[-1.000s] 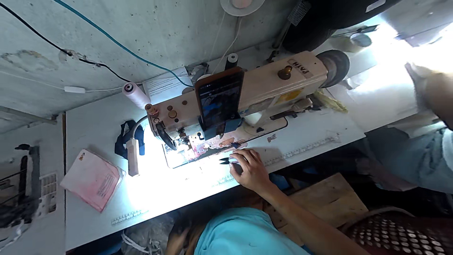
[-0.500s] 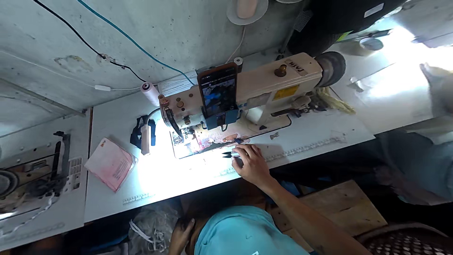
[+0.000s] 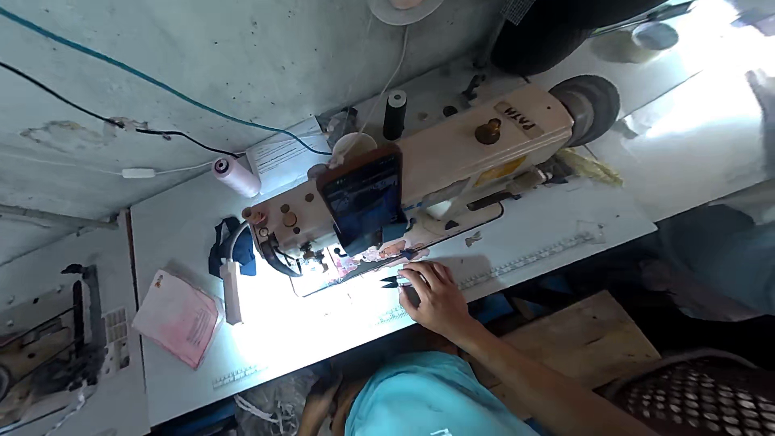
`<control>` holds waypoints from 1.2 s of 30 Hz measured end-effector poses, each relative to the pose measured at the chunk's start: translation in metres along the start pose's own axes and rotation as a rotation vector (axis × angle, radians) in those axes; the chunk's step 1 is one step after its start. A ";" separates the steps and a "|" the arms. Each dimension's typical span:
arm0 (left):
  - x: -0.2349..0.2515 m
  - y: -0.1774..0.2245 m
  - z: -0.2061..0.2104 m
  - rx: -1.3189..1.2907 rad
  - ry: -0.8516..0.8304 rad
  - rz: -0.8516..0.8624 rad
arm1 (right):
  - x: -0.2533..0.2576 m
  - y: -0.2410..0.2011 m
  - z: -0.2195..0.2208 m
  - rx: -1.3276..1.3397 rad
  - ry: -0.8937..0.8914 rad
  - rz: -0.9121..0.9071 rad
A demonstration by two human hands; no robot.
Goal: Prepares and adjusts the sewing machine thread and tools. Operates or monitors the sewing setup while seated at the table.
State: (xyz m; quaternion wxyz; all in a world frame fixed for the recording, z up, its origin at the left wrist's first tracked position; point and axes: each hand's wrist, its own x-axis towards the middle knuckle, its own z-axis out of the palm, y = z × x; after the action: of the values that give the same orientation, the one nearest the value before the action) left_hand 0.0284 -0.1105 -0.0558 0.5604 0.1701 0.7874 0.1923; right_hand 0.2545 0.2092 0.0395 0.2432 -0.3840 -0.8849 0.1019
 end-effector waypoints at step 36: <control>-0.151 0.079 0.024 -0.529 -0.024 -0.187 | 0.066 -0.038 -0.077 -0.020 -0.901 0.112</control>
State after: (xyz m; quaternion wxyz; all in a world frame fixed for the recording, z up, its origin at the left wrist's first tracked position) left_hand 0.1029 -0.1123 0.0993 0.6101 -0.0530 0.7153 0.3365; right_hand 0.2308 0.2306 0.1428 -0.1759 -0.3511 -0.8812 0.2632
